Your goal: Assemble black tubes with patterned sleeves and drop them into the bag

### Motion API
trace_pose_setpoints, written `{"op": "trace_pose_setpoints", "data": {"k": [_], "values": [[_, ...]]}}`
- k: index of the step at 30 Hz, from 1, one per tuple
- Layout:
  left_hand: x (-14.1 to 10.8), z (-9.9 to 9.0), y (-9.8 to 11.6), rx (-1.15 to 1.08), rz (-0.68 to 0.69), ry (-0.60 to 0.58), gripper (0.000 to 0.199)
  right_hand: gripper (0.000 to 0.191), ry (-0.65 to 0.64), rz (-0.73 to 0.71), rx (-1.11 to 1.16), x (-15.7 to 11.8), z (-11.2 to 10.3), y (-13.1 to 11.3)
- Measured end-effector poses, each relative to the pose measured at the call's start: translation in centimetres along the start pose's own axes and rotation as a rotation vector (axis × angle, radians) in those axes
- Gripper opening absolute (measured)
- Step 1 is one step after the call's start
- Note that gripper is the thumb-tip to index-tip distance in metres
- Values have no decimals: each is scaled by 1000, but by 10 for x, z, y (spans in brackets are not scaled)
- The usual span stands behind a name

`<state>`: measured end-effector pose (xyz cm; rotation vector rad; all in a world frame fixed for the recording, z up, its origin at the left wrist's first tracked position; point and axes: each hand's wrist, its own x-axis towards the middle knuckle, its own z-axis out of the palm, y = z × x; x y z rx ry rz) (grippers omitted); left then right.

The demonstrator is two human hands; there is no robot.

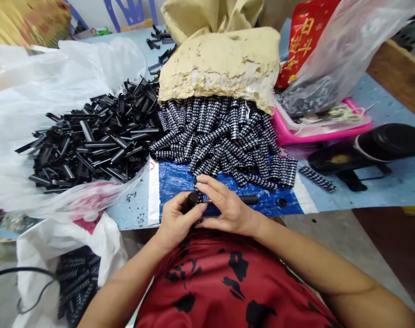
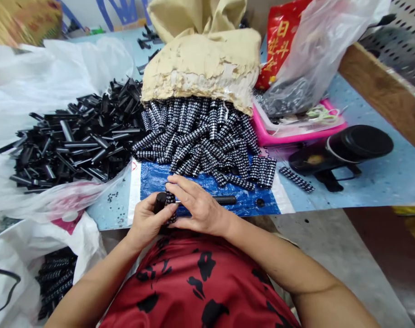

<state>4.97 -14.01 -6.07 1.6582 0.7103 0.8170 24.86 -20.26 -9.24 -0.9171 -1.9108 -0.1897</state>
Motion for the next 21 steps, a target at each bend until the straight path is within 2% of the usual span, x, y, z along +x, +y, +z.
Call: {"op": "trace_pose_setpoints", "data": {"k": [4,7,10,13,15,18,21], "values": [[-1,5,-2,-83,-51,12,43,106,60,15,-61,1,1,-7],[-2,13,-3,-125,-20,134,53,106,75,-20,-51,0,5,-16],[-2,19,-2,-106,35,193,48,104,79,-40,-96,1,8,-21],[-1,16,1,-270,-48,140,39,102,77,-19,-144,2,8,-22],[1,8,4,-375,-145,91,43,100,53,-23,-152,1,8,-21],[5,-3,7,-412,-324,-31,49,98,6,-11,-146,-1,11,-20],[8,-8,4,-450,-411,-86,52,101,5,40,-142,-3,16,-17]]}}
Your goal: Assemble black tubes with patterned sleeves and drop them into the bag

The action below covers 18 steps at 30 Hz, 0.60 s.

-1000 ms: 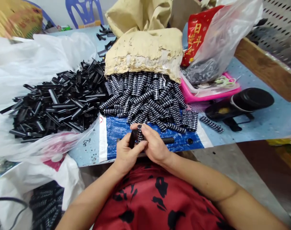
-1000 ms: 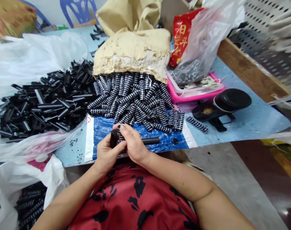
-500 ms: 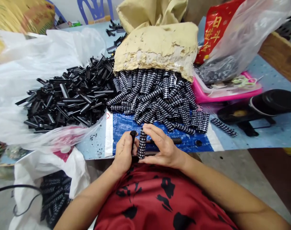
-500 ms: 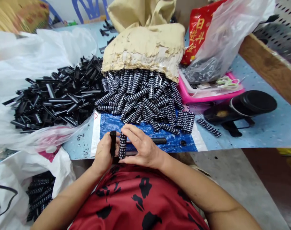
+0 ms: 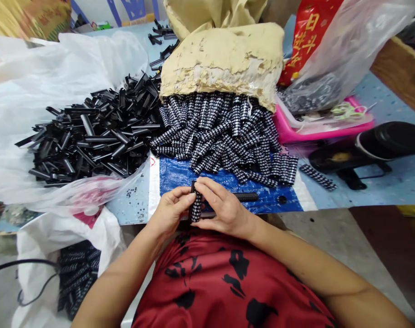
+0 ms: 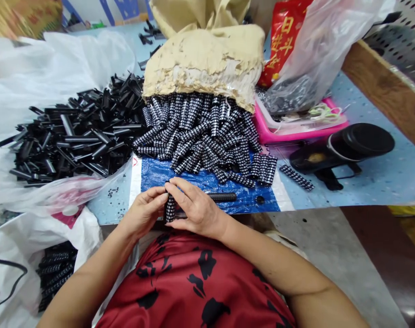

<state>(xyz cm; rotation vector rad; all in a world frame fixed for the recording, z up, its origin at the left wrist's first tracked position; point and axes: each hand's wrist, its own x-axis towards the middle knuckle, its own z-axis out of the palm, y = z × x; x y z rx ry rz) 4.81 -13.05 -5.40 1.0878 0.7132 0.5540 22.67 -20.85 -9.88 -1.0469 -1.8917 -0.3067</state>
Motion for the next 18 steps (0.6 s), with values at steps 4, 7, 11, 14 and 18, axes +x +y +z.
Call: {"op": "trace_pose_setpoints", "data": {"k": [4,7,11,14,18], "values": [[6,-15,-4,150,200,73,46,113,-20,57,-80,-8,-2,6],[10,-42,5,639,511,240,30,61,-129,142,-286,-24,-9,12],[16,-76,26,1192,505,310,21,14,-190,214,-442,-32,-20,14],[21,-85,33,1259,332,228,30,19,-24,201,-367,-18,-24,12],[26,-83,31,1177,240,187,35,23,-32,183,-336,2,-18,13]]}}
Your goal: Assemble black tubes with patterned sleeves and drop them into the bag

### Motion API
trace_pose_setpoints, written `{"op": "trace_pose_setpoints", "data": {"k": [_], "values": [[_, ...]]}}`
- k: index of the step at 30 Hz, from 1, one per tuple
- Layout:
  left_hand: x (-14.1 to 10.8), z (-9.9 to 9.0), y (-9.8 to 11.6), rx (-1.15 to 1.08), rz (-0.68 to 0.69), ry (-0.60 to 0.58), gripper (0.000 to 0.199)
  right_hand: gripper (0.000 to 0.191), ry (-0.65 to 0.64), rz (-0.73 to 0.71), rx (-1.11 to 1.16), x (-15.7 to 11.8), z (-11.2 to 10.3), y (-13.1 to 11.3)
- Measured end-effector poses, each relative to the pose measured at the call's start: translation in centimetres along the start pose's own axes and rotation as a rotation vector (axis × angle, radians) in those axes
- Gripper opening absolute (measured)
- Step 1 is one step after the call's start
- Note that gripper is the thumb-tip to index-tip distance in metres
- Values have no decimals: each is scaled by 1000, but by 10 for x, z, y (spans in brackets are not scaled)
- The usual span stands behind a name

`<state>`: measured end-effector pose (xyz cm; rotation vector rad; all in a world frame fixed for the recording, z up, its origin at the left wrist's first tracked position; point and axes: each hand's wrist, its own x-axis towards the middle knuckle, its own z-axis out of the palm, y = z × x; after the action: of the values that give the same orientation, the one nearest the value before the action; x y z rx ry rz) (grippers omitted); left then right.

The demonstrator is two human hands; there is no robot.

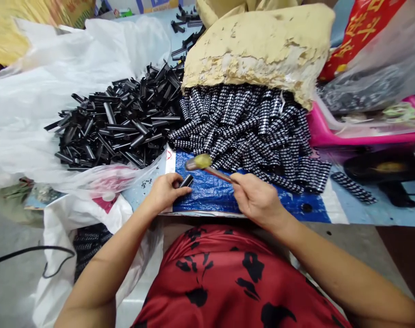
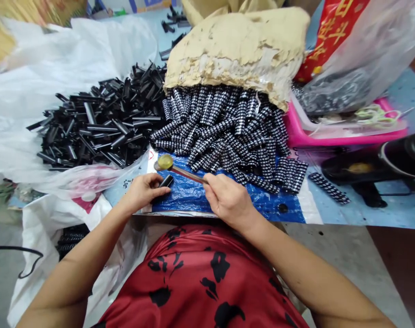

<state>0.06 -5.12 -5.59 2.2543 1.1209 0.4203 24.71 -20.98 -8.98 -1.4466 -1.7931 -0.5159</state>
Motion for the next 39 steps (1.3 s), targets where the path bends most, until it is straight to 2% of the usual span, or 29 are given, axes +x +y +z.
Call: {"op": "trace_pose_setpoints", "data": {"k": [3,4,7,9,11,13,15,17,19,20,21,23,25,26,28,30,32,34,36,39], "values": [[3,0,0,6,13,13,35,24,-150,26,-115,6,3,-4],[5,-2,0,13,22,9,36,22,-136,9,-108,6,2,-6],[13,-9,1,5,36,-69,42,27,28,-157,70,4,-1,-14],[19,-11,3,-6,15,-133,44,28,54,-262,161,1,-1,-20],[26,-9,8,8,-23,-164,44,22,-36,-291,116,-2,4,-25],[29,-5,14,51,-29,-146,41,19,-130,-278,27,-5,8,-27],[23,-8,19,105,-3,-96,35,19,-138,-269,35,-8,9,-25],[2,-27,17,154,36,-42,30,19,-80,-252,125,-13,7,-18],[-36,-63,5,204,57,-51,26,21,-25,-215,177,-19,4,-7],[-60,-85,-4,253,44,-118,26,21,-16,-190,160,-23,3,-1],[-83,-107,-13,290,8,-209,23,20,-24,-167,124,-27,4,4],[-123,-140,-28,382,-134,-278,28,16,-67,-130,49,-34,10,12],[-140,-152,-31,407,-170,-246,37,15,-98,-122,18,-35,19,15],[-137,-149,-28,398,-130,-194,40,16,-105,-125,18,-34,23,15],[-107,-135,-17,393,30,-5,36,17,-113,-131,4,-28,28,9],[-58,-119,-5,501,169,293,31,19,-131,-124,-33,-21,27,0],[-9,-109,6,701,202,498,25,23,-151,-129,-48,-19,20,-5],[29,-103,10,908,199,501,20,26,-156,-168,-15,-24,9,0],[52,-100,4,1024,207,516,27,22,-102,-170,9,-36,-8,16],[68,-102,-10,990,295,590,37,19,70,-11,-130,-59,-40,49]]}}
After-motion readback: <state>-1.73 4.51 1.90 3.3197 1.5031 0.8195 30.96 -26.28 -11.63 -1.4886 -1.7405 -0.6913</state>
